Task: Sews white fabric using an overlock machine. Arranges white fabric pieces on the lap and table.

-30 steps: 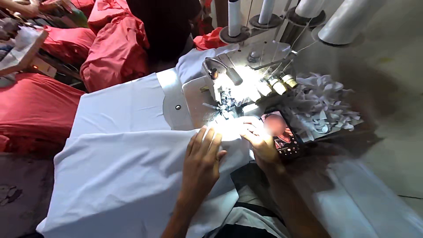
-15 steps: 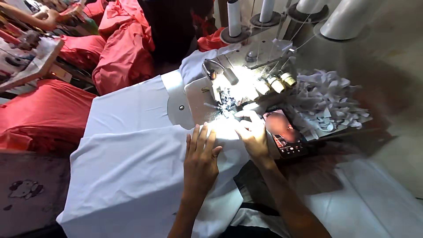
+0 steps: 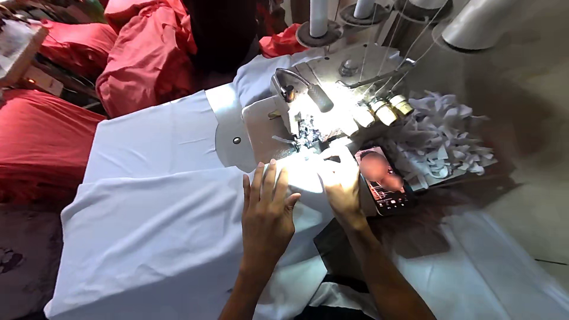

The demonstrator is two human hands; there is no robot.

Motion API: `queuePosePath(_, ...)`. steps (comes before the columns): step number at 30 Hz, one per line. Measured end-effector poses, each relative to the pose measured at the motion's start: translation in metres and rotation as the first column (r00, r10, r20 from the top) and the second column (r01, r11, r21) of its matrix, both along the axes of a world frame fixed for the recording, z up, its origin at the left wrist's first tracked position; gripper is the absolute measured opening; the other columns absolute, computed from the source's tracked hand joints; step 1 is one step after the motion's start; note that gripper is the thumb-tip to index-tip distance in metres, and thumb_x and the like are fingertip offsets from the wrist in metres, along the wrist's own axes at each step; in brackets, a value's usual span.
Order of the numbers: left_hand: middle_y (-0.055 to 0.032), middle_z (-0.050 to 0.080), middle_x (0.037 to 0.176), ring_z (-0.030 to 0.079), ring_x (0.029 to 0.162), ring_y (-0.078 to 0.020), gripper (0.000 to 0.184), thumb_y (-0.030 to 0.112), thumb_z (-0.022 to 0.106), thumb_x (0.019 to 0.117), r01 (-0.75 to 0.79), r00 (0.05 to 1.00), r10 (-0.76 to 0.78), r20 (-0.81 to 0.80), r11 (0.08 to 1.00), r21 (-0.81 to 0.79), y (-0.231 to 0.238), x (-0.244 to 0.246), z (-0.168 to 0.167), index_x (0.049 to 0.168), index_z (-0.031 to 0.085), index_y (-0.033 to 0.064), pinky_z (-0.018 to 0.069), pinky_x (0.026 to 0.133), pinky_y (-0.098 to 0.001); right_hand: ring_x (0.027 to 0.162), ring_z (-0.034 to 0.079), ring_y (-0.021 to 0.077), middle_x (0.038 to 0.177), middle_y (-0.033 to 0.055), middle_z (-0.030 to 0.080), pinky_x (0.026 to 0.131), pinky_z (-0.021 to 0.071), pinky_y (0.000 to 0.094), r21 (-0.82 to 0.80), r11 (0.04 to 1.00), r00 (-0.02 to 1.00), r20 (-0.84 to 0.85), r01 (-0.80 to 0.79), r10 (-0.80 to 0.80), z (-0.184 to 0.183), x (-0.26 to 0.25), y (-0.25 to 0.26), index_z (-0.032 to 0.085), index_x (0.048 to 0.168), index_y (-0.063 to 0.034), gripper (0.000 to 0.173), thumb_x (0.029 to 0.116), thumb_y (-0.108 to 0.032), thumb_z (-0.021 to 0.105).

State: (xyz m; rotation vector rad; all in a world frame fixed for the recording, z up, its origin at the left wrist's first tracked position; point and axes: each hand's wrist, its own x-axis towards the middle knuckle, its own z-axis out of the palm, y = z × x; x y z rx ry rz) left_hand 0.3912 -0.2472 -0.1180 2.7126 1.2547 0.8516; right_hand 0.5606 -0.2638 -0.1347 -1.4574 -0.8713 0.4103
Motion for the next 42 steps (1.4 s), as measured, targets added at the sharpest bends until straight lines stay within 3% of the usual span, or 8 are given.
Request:
queuePosePath(9,-0.0156,0.055,0.15,0.044,0.145,-0.0385,0.053,0.044,0.036,0.1091,0.051,0.999,-0.051,-0.012,0.999,-0.013,0.003,-0.004,0.001,0.139,0.064,0.0087,0.0265,0.12,-0.0654,0.057,0.061,0.0083,0.072,-0.0012,0.067,0.052,0.0533,0.0249,-0.088,0.979,0.98,0.062,-0.185,0.191,0.022,0.048,-0.039,0.072,0.101,-0.0089,0.014,0.0986,-0.014,0.059)
queuePosePath(16,-0.0208,0.053,0.15,0.042,0.145,-0.0405,0.057,0.044,0.035,0.1092,0.063,0.998,-0.062,0.019,0.998,-0.03,0.002,-0.005,0.0,0.14,0.06,0.0031,0.025,0.12,-0.066,0.12,0.06,0.0167,0.124,0.0039,0.065,0.1,0.0521,0.0372,-0.231,0.966,0.83,0.51,-0.119,0.224,0.005,0.177,-0.105,0.077,0.104,-0.0138,0.028,0.1028,-0.028,0.053)
queuePosePath(21,-0.0259,0.058,0.14,0.046,0.142,-0.0409,0.044,0.033,0.043,0.1084,0.156,0.973,-0.149,0.174,0.988,-0.025,-0.027,0.003,0.006,0.13,0.065,0.0021,0.03,0.121,-0.0577,0.136,0.049,0.0268,0.139,0.0155,0.058,0.113,0.0416,0.0455,-0.319,0.935,0.8,0.516,-0.153,0.307,-0.024,0.195,-0.101,0.079,0.098,-0.0068,0.025,0.0971,-0.025,0.062)
queuePosePath(28,-0.0084,0.07,0.122,0.065,0.119,-0.0211,0.025,0.017,0.053,0.1039,0.652,0.75,-0.598,0.283,0.741,-0.161,-0.09,0.047,-0.034,0.118,0.072,0.0107,0.0528,0.105,-0.0375,0.129,0.054,0.0198,0.142,0.0072,0.057,0.103,0.0516,0.0392,-0.295,0.945,0.824,0.492,-0.144,0.279,-0.023,0.198,-0.096,0.065,0.14,-0.0221,0.038,0.1035,-0.024,0.054)
queuePosePath(32,-0.01,0.069,0.117,0.068,0.106,-0.0274,0.027,0.003,0.066,0.0912,0.777,0.566,-0.804,0.181,0.447,-0.443,-0.117,0.082,-0.09,0.117,0.07,0.0104,0.0588,0.087,-0.0431,0.104,0.065,0.0145,0.128,0.0043,0.066,0.082,0.0568,0.0326,-0.161,0.981,0.911,0.381,-0.104,0.159,-0.01,0.206,-0.131,0.069,0.129,-0.0113,0.035,0.1035,-0.021,0.047)
queuePosePath(35,-0.0162,0.062,0.132,0.061,0.121,-0.0372,0.044,-0.006,0.068,0.0869,0.643,0.456,-0.89,0.021,0.313,-0.699,-0.132,0.115,-0.114,0.128,0.065,0.0075,0.0544,0.093,-0.0538,0.081,0.067,0.0134,0.102,0.0056,0.073,0.073,0.0585,0.031,-0.157,0.98,0.964,0.215,-0.122,0.155,-0.017,0.215,-0.173,0.071,0.116,-0.0028,0.032,0.104,-0.016,0.044)
queuePosePath(39,-0.0161,0.051,0.15,0.048,0.137,-0.0407,0.051,-0.007,0.06,0.094,0.461,0.377,-0.922,-0.089,0.27,-0.845,-0.15,0.161,-0.126,0.142,0.056,0.0099,0.0468,0.101,-0.0626,0.085,0.069,0.0123,0.106,0.0059,0.073,0.077,0.0594,0.0302,-0.495,0.834,0.95,0.046,-0.246,0.307,-0.045,0.222,-0.235,0.07,0.116,-0.0028,0.031,0.1028,-0.018,0.047)
queuePosePath(42,-0.0171,0.042,0.157,0.041,0.142,-0.0449,0.062,-0.007,0.066,0.0897,0.385,0.353,-0.922,-0.158,0.297,-0.874,-0.164,0.185,-0.144,0.148,0.051,0.0113,0.0451,0.1,-0.0674,0.106,0.069,0.0281,0.128,0.0153,0.067,0.094,0.0558,0.0476,-0.869,0.473,0.959,-0.008,-0.147,0.282,-0.087,0.219,-0.273,0.066,0.129,-0.0052,0.03,0.1018,-0.015,0.061)
